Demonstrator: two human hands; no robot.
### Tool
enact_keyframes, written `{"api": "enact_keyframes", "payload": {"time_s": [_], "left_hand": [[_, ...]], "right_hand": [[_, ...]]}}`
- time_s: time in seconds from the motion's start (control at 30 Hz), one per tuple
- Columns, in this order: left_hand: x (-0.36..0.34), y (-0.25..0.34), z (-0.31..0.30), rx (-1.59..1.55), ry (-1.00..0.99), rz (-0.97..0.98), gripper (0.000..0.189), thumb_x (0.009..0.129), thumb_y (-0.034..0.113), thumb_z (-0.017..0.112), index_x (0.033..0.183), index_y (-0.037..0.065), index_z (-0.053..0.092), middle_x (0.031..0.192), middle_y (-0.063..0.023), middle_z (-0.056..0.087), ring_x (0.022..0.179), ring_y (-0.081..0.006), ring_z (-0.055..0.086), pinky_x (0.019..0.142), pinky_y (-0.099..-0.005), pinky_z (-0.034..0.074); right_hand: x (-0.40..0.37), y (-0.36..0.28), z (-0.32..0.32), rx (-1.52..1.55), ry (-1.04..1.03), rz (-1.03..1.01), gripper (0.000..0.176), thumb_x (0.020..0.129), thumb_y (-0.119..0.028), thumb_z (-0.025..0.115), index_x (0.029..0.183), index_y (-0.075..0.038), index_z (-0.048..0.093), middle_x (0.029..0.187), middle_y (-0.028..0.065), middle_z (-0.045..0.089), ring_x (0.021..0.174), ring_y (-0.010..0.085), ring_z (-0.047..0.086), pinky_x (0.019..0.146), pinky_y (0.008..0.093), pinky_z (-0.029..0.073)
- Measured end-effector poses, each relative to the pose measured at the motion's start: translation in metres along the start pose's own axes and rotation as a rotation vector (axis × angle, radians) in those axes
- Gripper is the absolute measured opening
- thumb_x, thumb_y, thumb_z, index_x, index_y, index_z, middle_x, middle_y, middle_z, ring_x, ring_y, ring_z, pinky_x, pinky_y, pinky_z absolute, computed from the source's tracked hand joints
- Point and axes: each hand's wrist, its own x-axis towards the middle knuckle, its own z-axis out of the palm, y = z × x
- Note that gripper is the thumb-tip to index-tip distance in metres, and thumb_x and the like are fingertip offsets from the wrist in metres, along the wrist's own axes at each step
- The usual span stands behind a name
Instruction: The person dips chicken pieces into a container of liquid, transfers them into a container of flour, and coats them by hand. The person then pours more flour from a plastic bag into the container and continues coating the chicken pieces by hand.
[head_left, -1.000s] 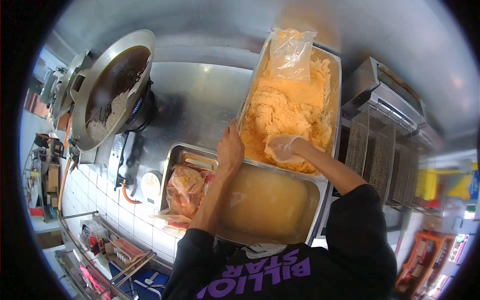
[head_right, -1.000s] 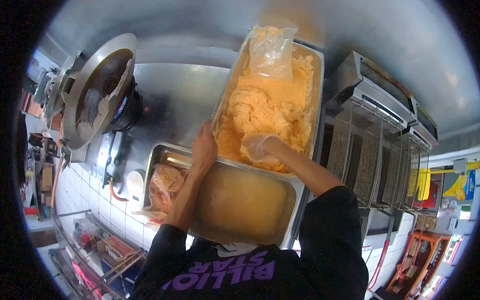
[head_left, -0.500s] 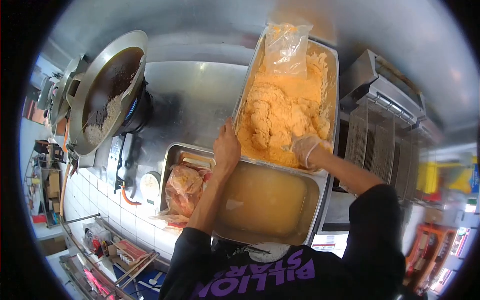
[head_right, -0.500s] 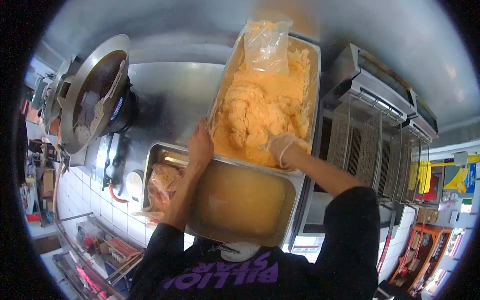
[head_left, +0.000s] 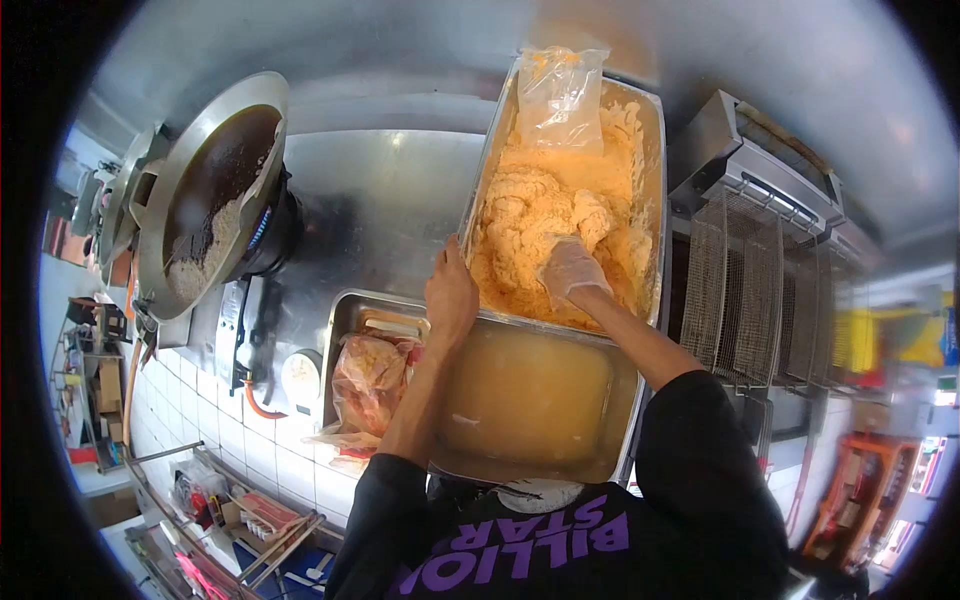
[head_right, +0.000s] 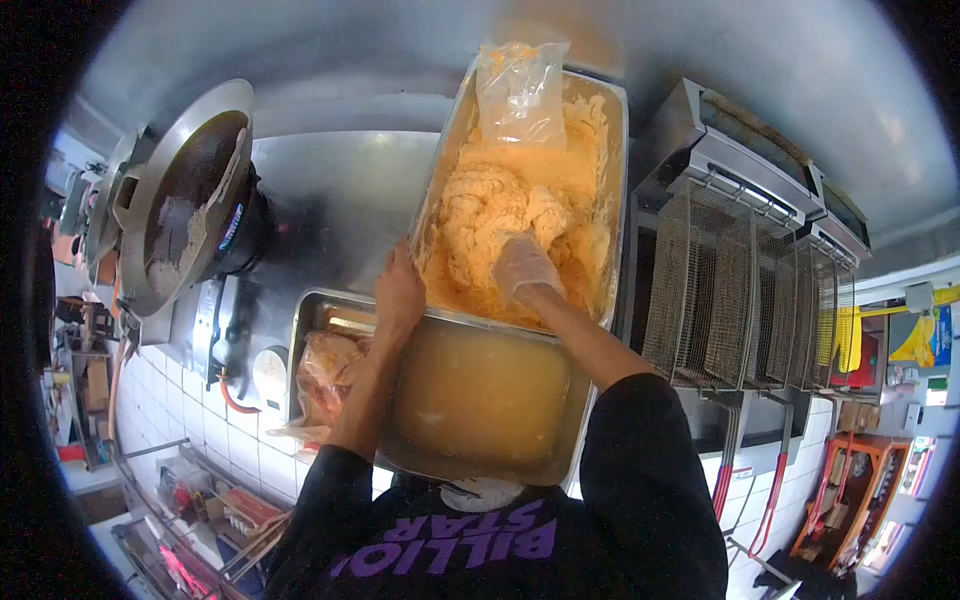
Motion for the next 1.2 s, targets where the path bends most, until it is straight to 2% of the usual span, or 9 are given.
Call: {"api": "enact_keyframes", "payload": {"time_s": [0.07,0.13,0.37,0.43,0.57,0.63,0.77,1.07,1.2], "left_hand": [[0.000,-0.002,0.002,-0.012,0.006,0.015,0.045,0.081,0.000,0.045,0.125,-0.001,0.038,0.104,-0.0262,0.055,0.081,-0.0431,0.059,0.070,-0.0487,0.049],[0.001,-0.004,0.002,-0.021,0.012,0.021,0.045,0.081,0.001,0.045,0.125,-0.001,0.038,0.104,-0.0261,0.055,0.081,-0.0431,0.059,0.070,-0.0490,0.049],[0.001,-0.004,0.003,-0.014,-0.005,-0.004,0.043,0.083,0.004,0.045,0.125,0.002,0.038,0.104,-0.0256,0.055,0.081,-0.0435,0.059,0.069,-0.0499,0.048],[0.001,-0.005,0.004,-0.026,0.007,0.021,0.043,0.083,0.004,0.045,0.125,0.002,0.038,0.105,-0.0257,0.055,0.082,-0.0435,0.059,0.069,-0.0501,0.048],[0.002,-0.004,0.003,-0.015,0.025,0.010,0.043,0.082,0.004,0.046,0.125,0.002,0.038,0.105,-0.0254,0.055,0.082,-0.0436,0.059,0.070,-0.0506,0.047],[0.001,-0.006,0.004,-0.011,0.018,-0.001,0.043,0.082,0.003,0.046,0.124,0.001,0.039,0.105,-0.0252,0.055,0.082,-0.0437,0.059,0.070,-0.0507,0.047],[0.000,-0.004,0.004,-0.005,0.017,0.015,0.046,0.081,0.002,0.046,0.125,0.001,0.038,0.105,-0.0265,0.055,0.082,-0.0435,0.059,0.071,-0.0503,0.047],[0.001,0.006,-0.002,0.018,-0.041,-0.079,0.050,0.078,0.001,0.050,0.126,-0.001,0.036,0.105,-0.0270,0.054,0.081,-0.0441,0.059,0.071,-0.0501,0.048],[-0.001,0.000,0.002,-0.014,0.003,-0.019,0.050,0.078,0.002,0.049,0.126,0.000,0.035,0.107,-0.0269,0.053,0.082,-0.0447,0.058,0.072,-0.0513,0.047]], "right_hand": [[0.009,0.005,-0.014,0.233,0.143,0.149,0.022,0.077,-0.017,0.054,0.066,0.000,0.063,0.065,0.0121,0.057,0.064,0.0261,0.056,0.074,0.0413,0.047],[0.005,0.017,-0.042,0.177,-0.325,-0.006,0.019,0.077,-0.013,0.052,0.072,0.002,0.062,0.074,0.0158,0.057,0.071,0.0273,0.056,0.076,0.0356,0.047],[-0.037,0.103,-0.020,-0.395,0.143,-0.175,0.029,0.081,-0.013,0.047,0.103,0.002,0.056,0.097,0.0165,0.057,0.093,0.0256,0.055,0.088,0.0347,0.043],[-0.050,0.093,-0.098,0.000,-0.316,0.053,0.030,0.083,-0.012,0.043,0.107,0.002,0.056,0.103,0.0154,0.057,0.098,0.0270,0.054,0.092,0.0351,0.041],[-0.075,0.076,-0.081,-0.366,-0.098,0.135,0.026,0.080,-0.011,0.050,0.097,0.005,0.061,0.108,0.0190,0.058,0.099,0.0306,0.055,0.091,0.0317,0.042],[-0.075,0.054,-0.074,0.509,-0.194,0.491,0.022,0.080,-0.008,0.048,0.091,0.004,0.064,0.092,0.0228,0.060,0.092,0.0304,0.058,0.082,0.0346,0.047],[-0.059,0.031,-0.011,0.131,-0.614,0.151,0.022,0.080,-0.009,0.048,0.092,0.003,0.064,0.092,0.0217,0.060,0.091,0.0296,0.058,0.081,0.0351,0.047],[0.004,0.017,0.006,1.110,-0.289,0.160,0.022,0.082,-0.010,0.048,0.092,0.000,0.064,0.090,0.0192,0.060,0.088,0.0276,0.059,0.079,0.0361,0.047],[0.011,0.014,0.011,1.062,-0.324,0.111,0.021,0.082,-0.011,0.048,0.092,-0.001,0.064,0.089,0.0181,0.060,0.086,0.0268,0.059,0.078,0.0366,0.047]]}}
